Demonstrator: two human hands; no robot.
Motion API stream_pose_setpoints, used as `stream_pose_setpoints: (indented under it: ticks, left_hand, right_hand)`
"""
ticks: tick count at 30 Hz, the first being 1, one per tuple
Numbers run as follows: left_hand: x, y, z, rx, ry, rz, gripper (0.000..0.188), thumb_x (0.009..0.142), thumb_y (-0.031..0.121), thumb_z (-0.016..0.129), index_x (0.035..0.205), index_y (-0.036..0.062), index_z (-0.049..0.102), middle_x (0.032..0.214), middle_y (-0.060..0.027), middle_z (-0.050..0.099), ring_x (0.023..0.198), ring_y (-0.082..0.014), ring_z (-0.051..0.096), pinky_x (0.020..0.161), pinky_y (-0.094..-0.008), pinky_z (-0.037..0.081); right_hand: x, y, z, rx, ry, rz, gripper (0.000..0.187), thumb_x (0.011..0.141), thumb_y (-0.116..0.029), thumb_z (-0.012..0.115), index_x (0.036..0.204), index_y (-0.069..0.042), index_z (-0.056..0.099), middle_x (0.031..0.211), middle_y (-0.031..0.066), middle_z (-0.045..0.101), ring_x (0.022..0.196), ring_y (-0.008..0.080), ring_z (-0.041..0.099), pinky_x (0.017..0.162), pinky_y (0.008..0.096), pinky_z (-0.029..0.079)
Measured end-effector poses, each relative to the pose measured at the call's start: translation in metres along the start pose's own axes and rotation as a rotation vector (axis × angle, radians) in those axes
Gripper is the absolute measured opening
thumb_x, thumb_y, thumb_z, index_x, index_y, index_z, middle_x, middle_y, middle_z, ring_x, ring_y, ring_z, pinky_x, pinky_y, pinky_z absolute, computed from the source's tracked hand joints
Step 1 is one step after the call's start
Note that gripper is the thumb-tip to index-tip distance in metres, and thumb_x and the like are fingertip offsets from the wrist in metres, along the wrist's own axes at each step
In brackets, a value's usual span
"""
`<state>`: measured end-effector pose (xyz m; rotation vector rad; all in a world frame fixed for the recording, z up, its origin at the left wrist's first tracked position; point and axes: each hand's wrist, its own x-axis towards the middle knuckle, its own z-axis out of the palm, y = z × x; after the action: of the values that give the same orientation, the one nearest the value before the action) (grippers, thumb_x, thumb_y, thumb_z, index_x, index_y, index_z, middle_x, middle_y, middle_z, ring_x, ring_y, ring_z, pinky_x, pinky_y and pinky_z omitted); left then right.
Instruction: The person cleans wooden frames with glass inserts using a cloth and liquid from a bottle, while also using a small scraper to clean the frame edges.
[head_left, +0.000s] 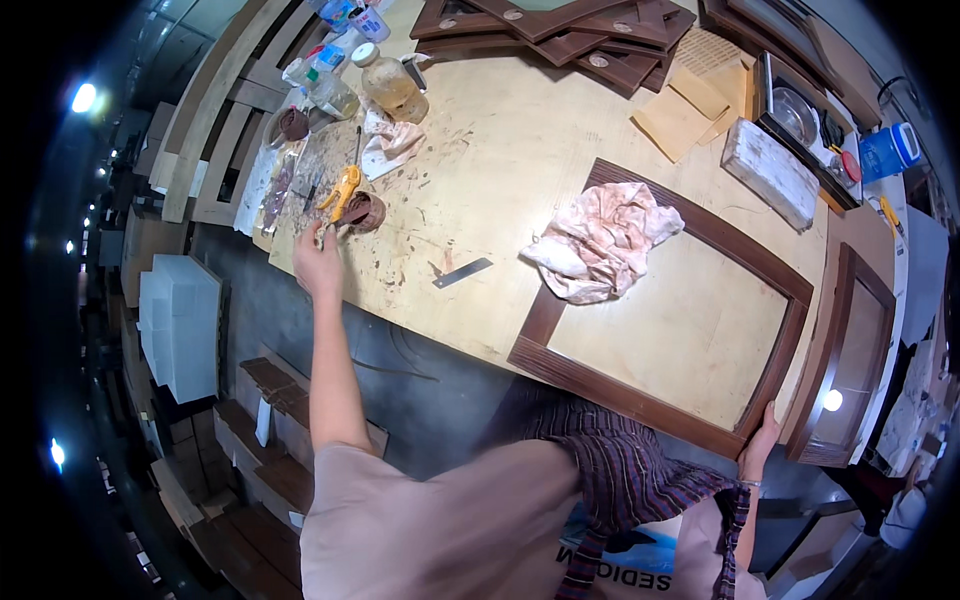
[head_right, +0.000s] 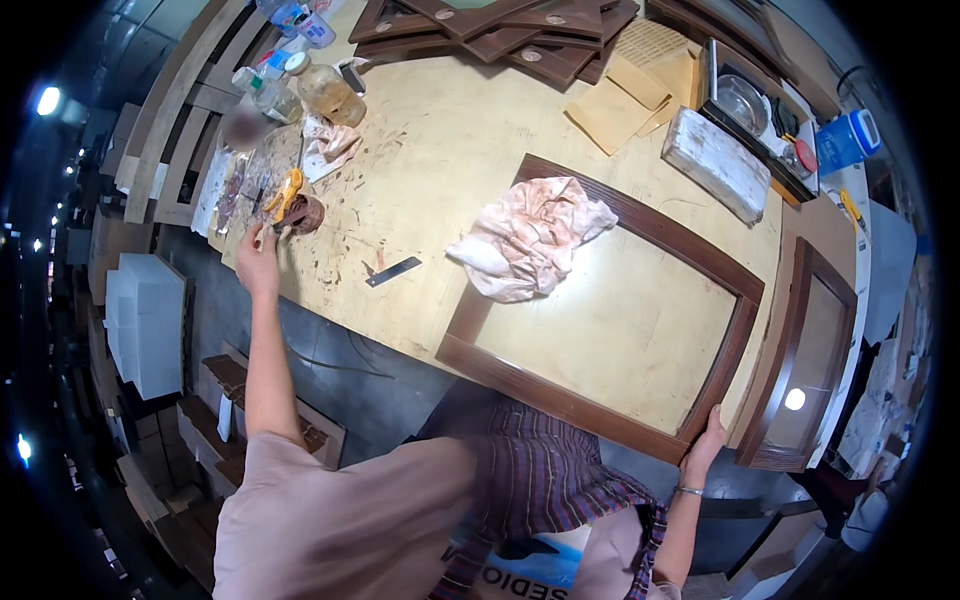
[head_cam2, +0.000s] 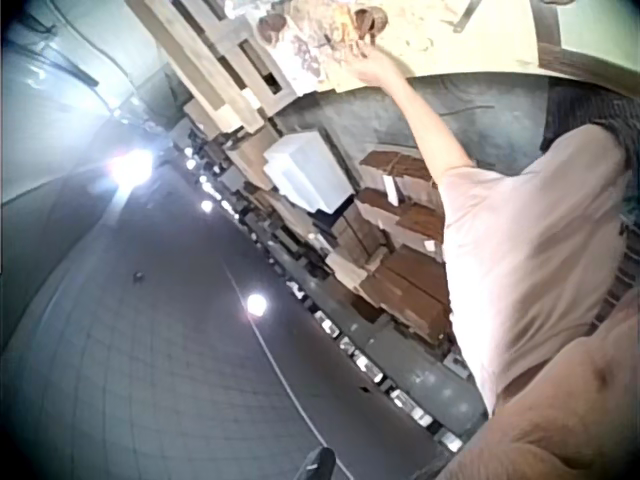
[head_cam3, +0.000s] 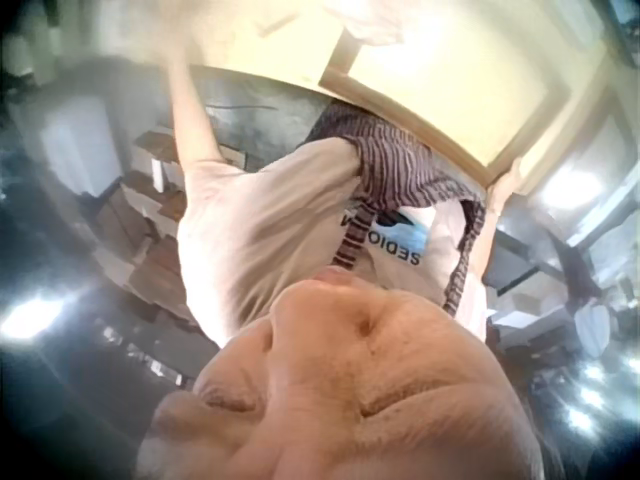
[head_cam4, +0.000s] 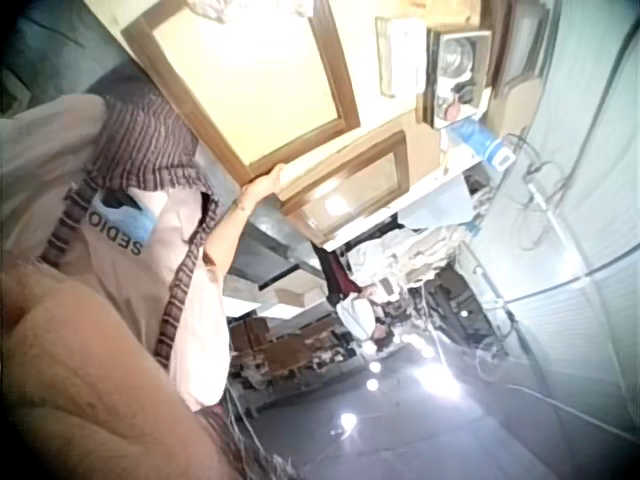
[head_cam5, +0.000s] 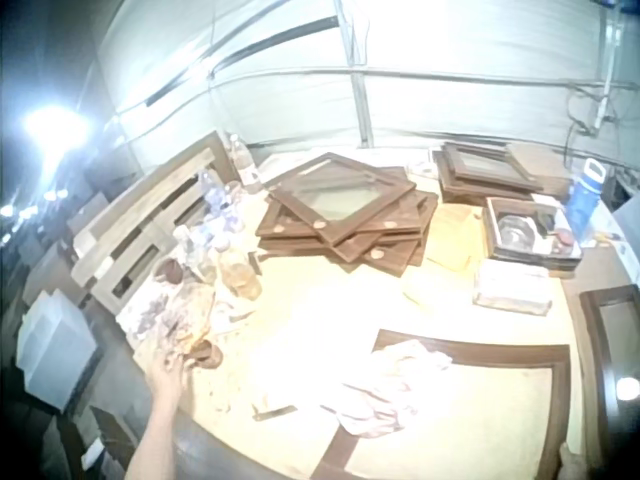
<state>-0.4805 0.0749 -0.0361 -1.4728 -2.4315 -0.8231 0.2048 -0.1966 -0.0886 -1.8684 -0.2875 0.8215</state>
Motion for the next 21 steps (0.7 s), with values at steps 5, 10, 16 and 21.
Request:
stream_pose_setpoints:
  ticks: [5, 10, 16, 21]
  left_hand:
    - [0.021, 0.002, 0.014, 0.095, -0.240, 0.176, 0.030, 0.083, 0.017, 0.070, 0.111, 0.0090, 0.068, 0.102, -0.0129, 0.068, 0.093, -0.0322, 0.064, 0.083, -0.0416, 0.049]
    - [0.027, -0.019, 0.023, -0.106, -0.158, 0.104, 0.024, 0.085, 0.015, 0.070, 0.106, 0.0022, 0.071, 0.097, -0.0135, 0.071, 0.087, -0.0240, 0.068, 0.079, -0.0360, 0.051]
    - [0.014, -0.013, 0.013, -0.869, -0.152, -0.473, 0.021, 0.092, 0.006, 0.063, 0.111, -0.0027, 0.067, 0.089, -0.0037, 0.064, 0.070, -0.0101, 0.059, 0.062, -0.0193, 0.050]
    - [-0.035, 0.082, 0.021, -1.323, -0.519, -0.426, 0.031, 0.095, 0.006, 0.058, 0.125, -0.0014, 0.057, 0.094, -0.0043, 0.061, 0.078, -0.0098, 0.058, 0.074, -0.0262, 0.053]
  right_hand:
    - [0.011, 0.012, -0.011, -0.020, -0.014, 0.011, 0.043, 0.098, -0.036, 0.055, 0.101, 0.005, 0.065, 0.101, 0.0092, 0.066, 0.090, 0.0156, 0.060, 0.084, 0.0297, 0.048]
    - [0.013, 0.019, -0.018, -0.027, -0.024, 0.026, 0.043, 0.098, -0.035, 0.055, 0.104, 0.006, 0.064, 0.104, 0.0097, 0.065, 0.091, 0.0161, 0.060, 0.084, 0.0300, 0.048]
    - [0.003, 0.012, -0.006, -0.020, -0.030, 0.042, 0.038, 0.099, -0.031, 0.055, 0.101, 0.006, 0.065, 0.100, 0.0071, 0.066, 0.090, 0.0136, 0.059, 0.084, 0.0286, 0.048]
    - [0.006, 0.025, -0.011, -0.017, 0.094, -0.033, 0.020, 0.093, -0.019, 0.062, 0.089, 0.001, 0.066, 0.086, -0.0012, 0.060, 0.080, 0.0089, 0.049, 0.073, 0.0267, 0.043]
